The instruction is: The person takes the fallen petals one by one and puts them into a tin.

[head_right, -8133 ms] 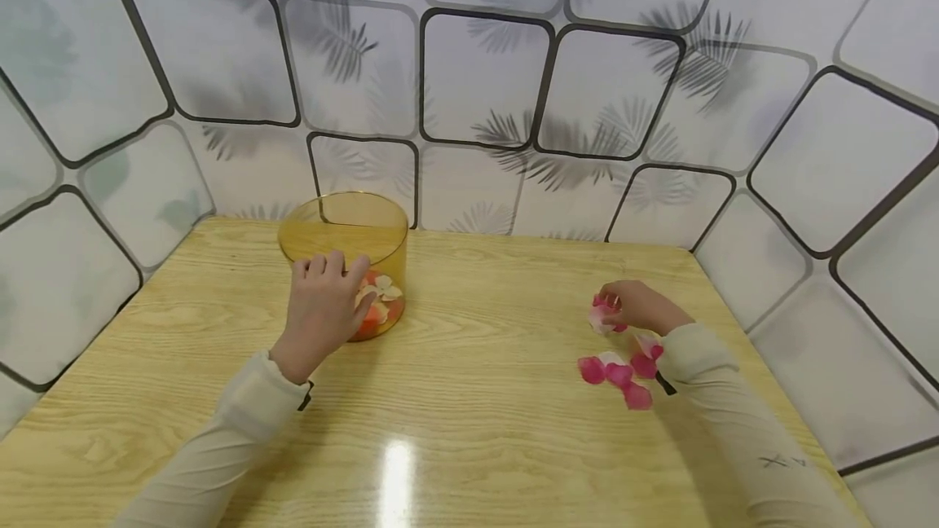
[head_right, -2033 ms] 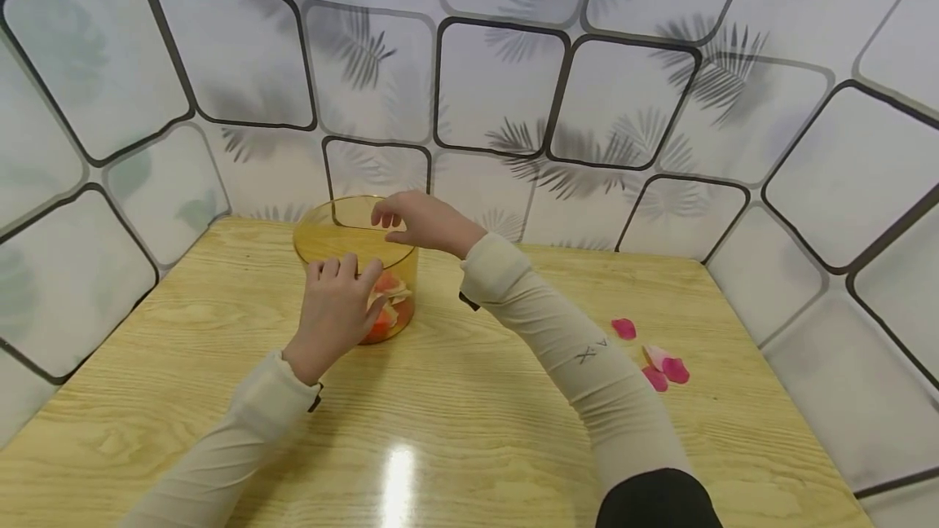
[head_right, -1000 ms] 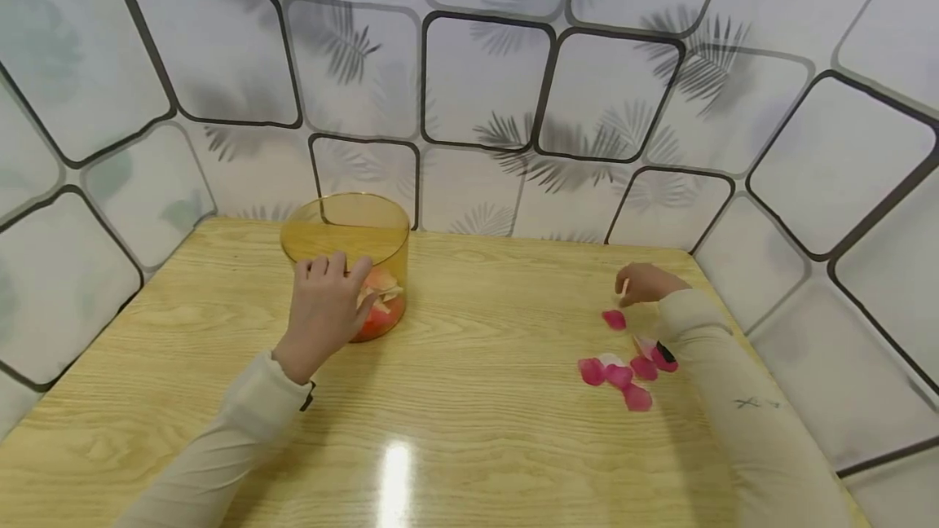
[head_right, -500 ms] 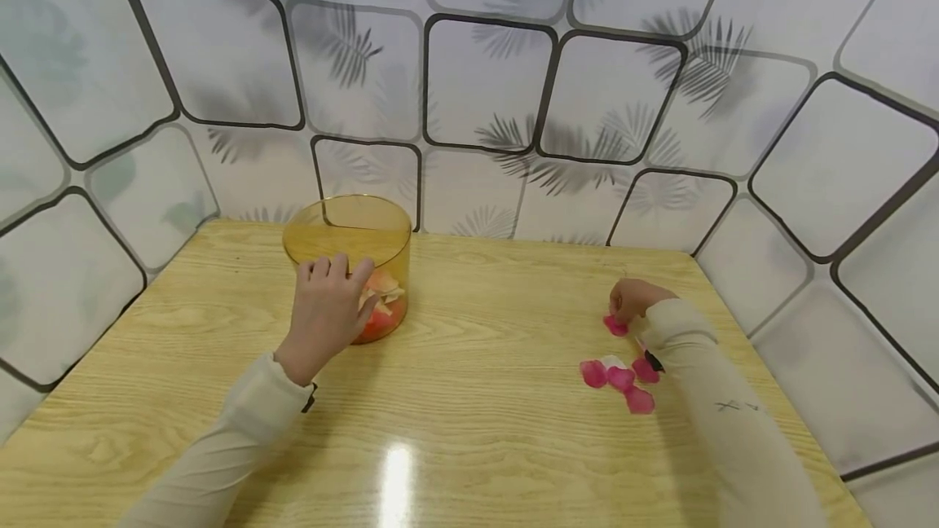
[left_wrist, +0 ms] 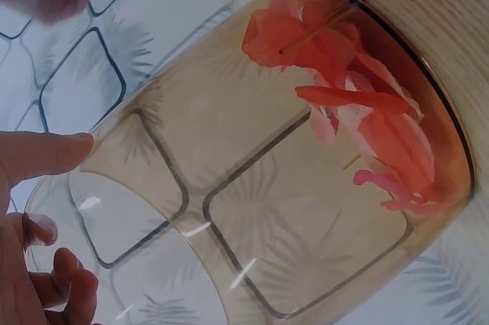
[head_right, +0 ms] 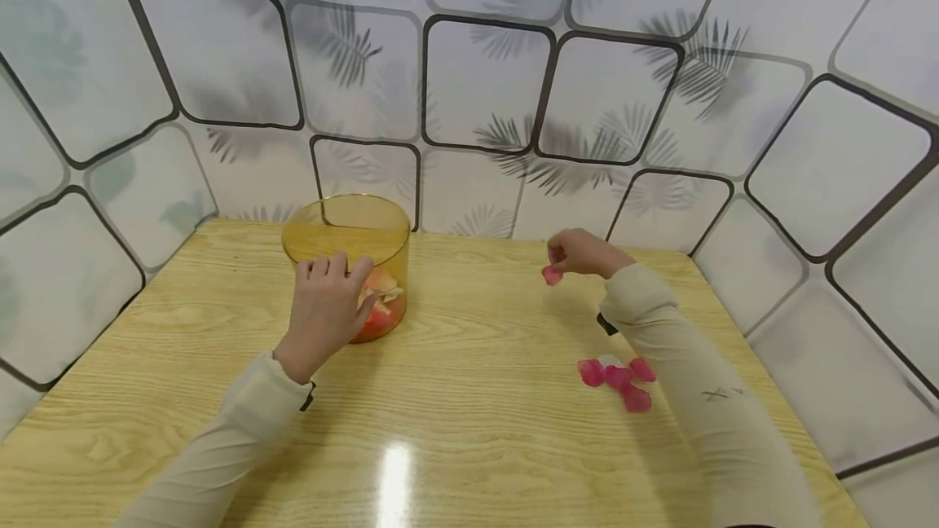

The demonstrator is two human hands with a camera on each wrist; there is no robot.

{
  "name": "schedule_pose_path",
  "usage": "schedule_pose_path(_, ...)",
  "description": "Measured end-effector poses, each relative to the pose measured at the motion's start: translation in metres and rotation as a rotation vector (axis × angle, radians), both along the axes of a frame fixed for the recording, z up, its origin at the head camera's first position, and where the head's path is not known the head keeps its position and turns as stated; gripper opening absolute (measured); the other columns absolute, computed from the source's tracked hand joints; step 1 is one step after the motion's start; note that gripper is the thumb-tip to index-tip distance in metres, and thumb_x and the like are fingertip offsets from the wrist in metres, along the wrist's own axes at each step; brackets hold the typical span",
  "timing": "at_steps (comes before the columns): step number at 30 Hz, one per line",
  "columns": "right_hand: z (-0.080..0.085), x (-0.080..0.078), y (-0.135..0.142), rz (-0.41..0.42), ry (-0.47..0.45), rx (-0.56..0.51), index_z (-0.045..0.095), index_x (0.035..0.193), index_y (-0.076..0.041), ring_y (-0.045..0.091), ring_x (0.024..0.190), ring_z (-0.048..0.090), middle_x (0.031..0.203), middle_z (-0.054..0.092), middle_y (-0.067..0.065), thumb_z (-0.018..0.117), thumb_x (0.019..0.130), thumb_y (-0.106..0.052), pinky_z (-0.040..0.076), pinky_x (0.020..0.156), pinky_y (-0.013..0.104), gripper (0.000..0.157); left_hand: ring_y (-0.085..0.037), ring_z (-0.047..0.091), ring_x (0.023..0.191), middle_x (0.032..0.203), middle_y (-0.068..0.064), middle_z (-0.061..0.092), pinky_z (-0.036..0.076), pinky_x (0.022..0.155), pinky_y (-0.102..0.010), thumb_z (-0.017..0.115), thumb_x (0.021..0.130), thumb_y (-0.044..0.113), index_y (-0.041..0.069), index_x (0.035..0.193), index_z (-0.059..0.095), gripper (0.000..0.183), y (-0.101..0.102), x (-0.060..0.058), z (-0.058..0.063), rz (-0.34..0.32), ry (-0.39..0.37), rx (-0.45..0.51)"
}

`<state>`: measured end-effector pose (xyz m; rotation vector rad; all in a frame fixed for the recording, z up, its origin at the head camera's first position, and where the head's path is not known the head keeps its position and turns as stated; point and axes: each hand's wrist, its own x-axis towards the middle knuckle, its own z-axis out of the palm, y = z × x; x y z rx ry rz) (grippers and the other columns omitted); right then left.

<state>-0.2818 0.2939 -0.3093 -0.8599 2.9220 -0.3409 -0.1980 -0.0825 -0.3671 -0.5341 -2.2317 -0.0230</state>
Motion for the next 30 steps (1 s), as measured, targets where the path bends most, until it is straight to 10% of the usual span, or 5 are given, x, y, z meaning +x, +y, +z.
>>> schedule_pose_path(16,0.057,0.002,-0.183,0.224,0.196,-0.211,0.06,0.08,-0.008,0.016,0.074,0.057,0.078,0.066,0.004,0.066,0.086,-0.013,0.046,0.072,0.03,0.01,-0.027,0.052,0.066,0.076,-0.01,0.053,0.04,0.069,-0.041,0.083,0.067,0.03,0.012,0.092,0.051,0.044,0.0,0.0,0.0,-0.005,-0.002,0.008)
schedule_pose_path(30,0.049,-0.002,-0.202,0.262,0.176,-0.161,0.062,0.091,-0.005,0.019,0.083,0.062,0.088,0.066,0.008,0.063,0.088,-0.012,0.05,0.08,0.032,0.008,-0.027,0.054,0.068,0.081,-0.011,0.057,0.041,0.071,-0.041,0.082,0.068,0.032,0.012,0.097,0.054,0.045,0.0,0.002,0.002,0.013,-0.022,-0.014)
